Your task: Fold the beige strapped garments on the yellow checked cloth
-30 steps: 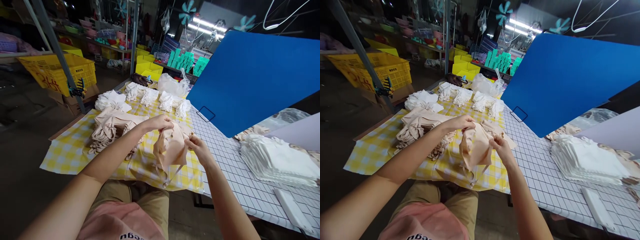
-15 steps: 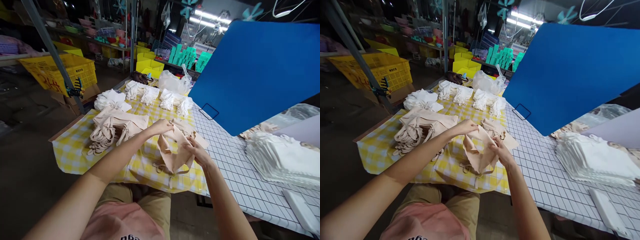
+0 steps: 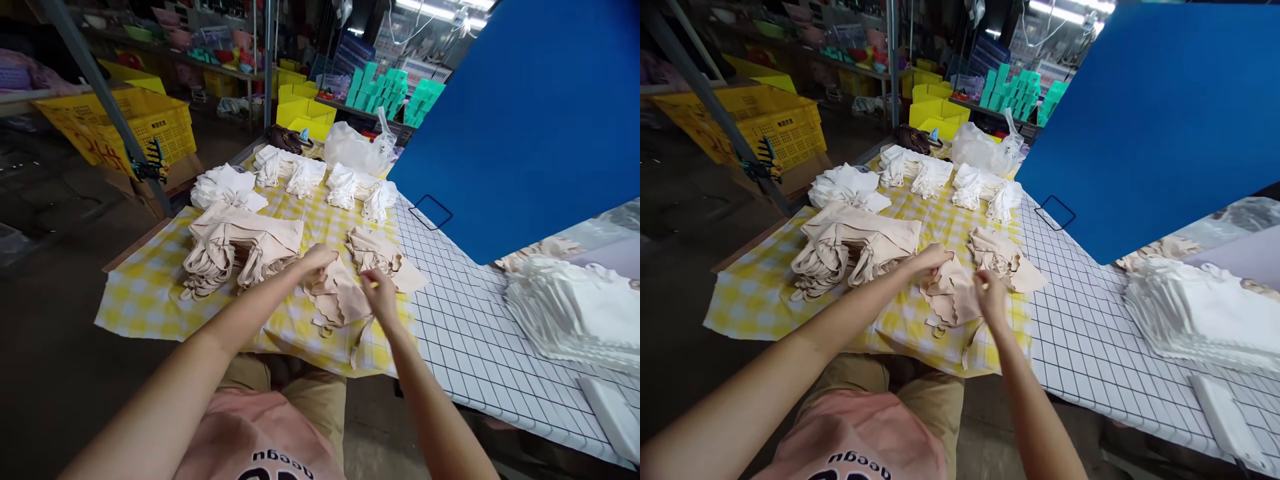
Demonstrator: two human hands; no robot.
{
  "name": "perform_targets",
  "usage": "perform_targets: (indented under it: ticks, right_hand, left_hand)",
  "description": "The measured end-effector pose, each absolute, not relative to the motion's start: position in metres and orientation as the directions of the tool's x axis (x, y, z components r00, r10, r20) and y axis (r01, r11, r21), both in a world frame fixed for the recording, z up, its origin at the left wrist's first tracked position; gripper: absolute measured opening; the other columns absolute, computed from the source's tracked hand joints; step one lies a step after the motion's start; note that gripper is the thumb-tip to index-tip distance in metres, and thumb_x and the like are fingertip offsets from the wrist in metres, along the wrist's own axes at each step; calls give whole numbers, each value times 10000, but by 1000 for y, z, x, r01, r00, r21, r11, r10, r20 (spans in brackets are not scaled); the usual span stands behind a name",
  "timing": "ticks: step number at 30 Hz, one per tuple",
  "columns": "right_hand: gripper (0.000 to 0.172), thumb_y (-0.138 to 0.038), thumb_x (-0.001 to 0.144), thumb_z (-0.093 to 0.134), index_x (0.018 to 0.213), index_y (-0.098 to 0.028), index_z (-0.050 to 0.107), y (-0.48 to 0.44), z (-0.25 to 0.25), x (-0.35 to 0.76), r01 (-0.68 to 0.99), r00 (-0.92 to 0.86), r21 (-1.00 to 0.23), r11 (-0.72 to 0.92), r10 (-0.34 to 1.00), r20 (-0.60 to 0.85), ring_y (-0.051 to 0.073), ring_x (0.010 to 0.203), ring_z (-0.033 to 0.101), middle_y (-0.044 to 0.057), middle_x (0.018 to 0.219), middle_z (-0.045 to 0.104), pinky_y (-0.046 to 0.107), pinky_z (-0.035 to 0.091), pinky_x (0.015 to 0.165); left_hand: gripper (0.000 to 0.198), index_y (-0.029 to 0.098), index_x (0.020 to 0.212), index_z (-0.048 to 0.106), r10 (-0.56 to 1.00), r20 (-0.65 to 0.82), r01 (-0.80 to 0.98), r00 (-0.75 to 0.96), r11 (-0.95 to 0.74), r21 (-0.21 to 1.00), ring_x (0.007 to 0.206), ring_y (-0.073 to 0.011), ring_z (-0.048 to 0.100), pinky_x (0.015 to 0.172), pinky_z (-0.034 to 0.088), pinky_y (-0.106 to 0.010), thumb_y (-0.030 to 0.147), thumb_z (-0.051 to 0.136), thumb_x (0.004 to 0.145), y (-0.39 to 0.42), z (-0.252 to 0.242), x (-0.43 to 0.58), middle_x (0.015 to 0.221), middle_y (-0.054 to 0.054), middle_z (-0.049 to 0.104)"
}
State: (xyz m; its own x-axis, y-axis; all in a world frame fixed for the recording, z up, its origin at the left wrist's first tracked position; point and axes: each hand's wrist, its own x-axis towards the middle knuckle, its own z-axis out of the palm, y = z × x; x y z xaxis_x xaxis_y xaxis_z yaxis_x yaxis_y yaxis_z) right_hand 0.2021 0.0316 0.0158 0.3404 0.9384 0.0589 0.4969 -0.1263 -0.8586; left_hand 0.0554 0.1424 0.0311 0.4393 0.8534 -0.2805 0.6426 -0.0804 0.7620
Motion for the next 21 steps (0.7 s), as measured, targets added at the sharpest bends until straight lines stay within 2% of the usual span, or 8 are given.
perform_targets:
  ticks: [1,3,5,7,12,16,18,21]
  right_hand:
    - [107,-324,694,583,708,-218,583,29,10,182,544,260,-833,-101,964,53,202,762,551,45,769,625,332,417,747]
    - [124,-327,753,550,794,-214,581,23,-4,144,779,25,-627,-11,1000,13,221,817,554,80,911,624,344,411,751]
    - [178,-325,763,556,876,-188,563,21,-16,118,887,29,-460,-37,999,-23,270,928,530,138,1026,585,364,406,760]
    - [174,-284,812,485,920,-159,541,26,-24,108,907,92,-410,-92,996,-20,293,978,504,182,1063,552,381,394,768]
    - [146,-125,799,383,760,-185,510,38,-28,118,852,30,-521,-46,999,-39,219,840,533,113,891,576,331,390,738]
    - [151,-239,774,437,627,-204,424,28,-11,142,752,-57,-660,3,996,-61,155,675,521,20,694,532,261,416,635]
    - [144,-310,776,427,673,-210,432,20,4,160,593,-9,-803,-65,996,-87,137,595,504,-10,632,498,243,416,559]
    - [159,-371,718,510,722,-219,467,9,33,190,154,111,-962,-224,972,-208,128,498,473,-31,571,478,234,383,453]
  left_hand:
    - [355,153,470,536,858,-284,646,428,-71,760,366,-150,481,458,374,-238,297,432,777,144,27,58,306,-16,423]
    - [337,135,501,569,868,-276,659,414,-77,748,379,-159,500,465,386,-244,262,422,777,148,20,62,322,-27,442]
    - [334,110,533,597,876,-263,675,404,-91,733,410,-166,529,474,395,-245,233,411,781,151,18,64,360,-51,485]
    - [329,84,563,619,886,-248,697,391,-109,708,458,-174,565,490,406,-241,215,413,785,155,19,64,424,-90,544]
    - [261,46,793,657,939,-163,774,303,-143,617,763,-225,645,642,456,-257,171,428,795,166,29,60,752,-195,667]
    - [300,56,854,653,955,-110,811,275,-169,560,873,-246,638,731,469,-300,147,369,827,172,38,54,904,-210,662]
    - [288,70,869,654,953,-87,819,289,-199,539,921,-256,626,762,468,-314,139,378,819,174,43,48,945,-201,657]
    - [262,100,947,648,941,-76,819,330,-246,518,998,-261,598,805,458,-316,110,475,750,175,53,41,1032,-182,643]
